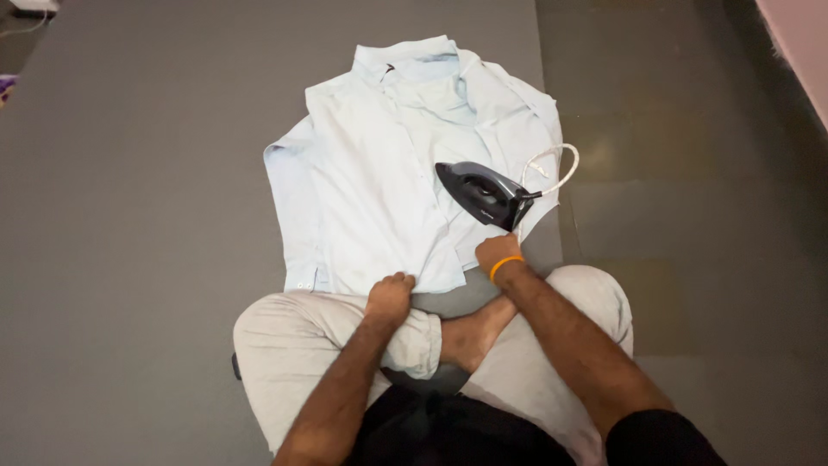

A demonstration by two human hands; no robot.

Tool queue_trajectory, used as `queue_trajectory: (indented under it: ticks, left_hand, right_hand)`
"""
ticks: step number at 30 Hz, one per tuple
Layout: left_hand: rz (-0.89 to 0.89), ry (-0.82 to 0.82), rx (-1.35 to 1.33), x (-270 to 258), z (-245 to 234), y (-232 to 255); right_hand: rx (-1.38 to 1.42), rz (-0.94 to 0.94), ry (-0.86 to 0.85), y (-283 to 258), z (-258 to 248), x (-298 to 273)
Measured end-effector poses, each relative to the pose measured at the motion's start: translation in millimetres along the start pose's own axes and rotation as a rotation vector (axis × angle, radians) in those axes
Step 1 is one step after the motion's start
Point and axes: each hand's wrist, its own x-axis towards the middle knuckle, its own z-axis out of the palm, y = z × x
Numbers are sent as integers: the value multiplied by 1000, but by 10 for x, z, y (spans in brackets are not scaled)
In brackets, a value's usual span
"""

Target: The person irons a light blue shirt laid out on the floor. They use a black electric iron to smooth the fabric, moving it back and forth across the shirt's body and sleeves while holding the garment steady with their left hand.

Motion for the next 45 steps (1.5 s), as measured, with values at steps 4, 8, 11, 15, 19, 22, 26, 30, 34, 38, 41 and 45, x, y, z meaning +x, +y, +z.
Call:
queue_trajectory:
  ticks: [4, 8, 11, 15, 19, 22, 26, 30, 34, 38, 41, 45]
  left_hand:
    - [16, -31, 10, -41, -48, 9]
    - [-47, -116, -11, -52, -134, 46]
    - [-121, -340, -2, -41, -190, 41]
    - [-197, -460, 13, 8, -223, 12]
    - [-188, -503, -95, 3, -339, -64]
    - [-156, -385, -249, -101, -455, -127]
    - [-142, 9, -668, -183, -507, -205]
    - [-406, 272, -884, -133, -467, -349]
    - [-599, 467, -764, -123, -791, -1026]
    - [-848, 372, 9, -522, -1398, -2113]
    - [-1095, -74, 80, -1028, -1500, -2506]
    - [-1271, -162, -82, -1596, -1218, -2580]
  right_hand:
    - [-22, 16, 58, 19, 29, -20]
    - [-57, -15, -13, -20, 21, -10]
    - [-37, -40, -89, -101, 37, -103]
    - [-25, -104, -211, -163, 74, -285]
    - [17, -101, -264, -147, 41, -389]
    - [337, -3, -237, -99, -44, -413]
    - [678, -142, 373, -53, -280, -417]
    - [681, 63, 851, 94, -539, -451]
    - [623, 197, 848, 202, -665, -447]
    - [573, 245, 715, 184, -672, -389]
    - [568, 261, 634, 190, -686, -348]
    - [540, 286, 594, 213, -688, -321]
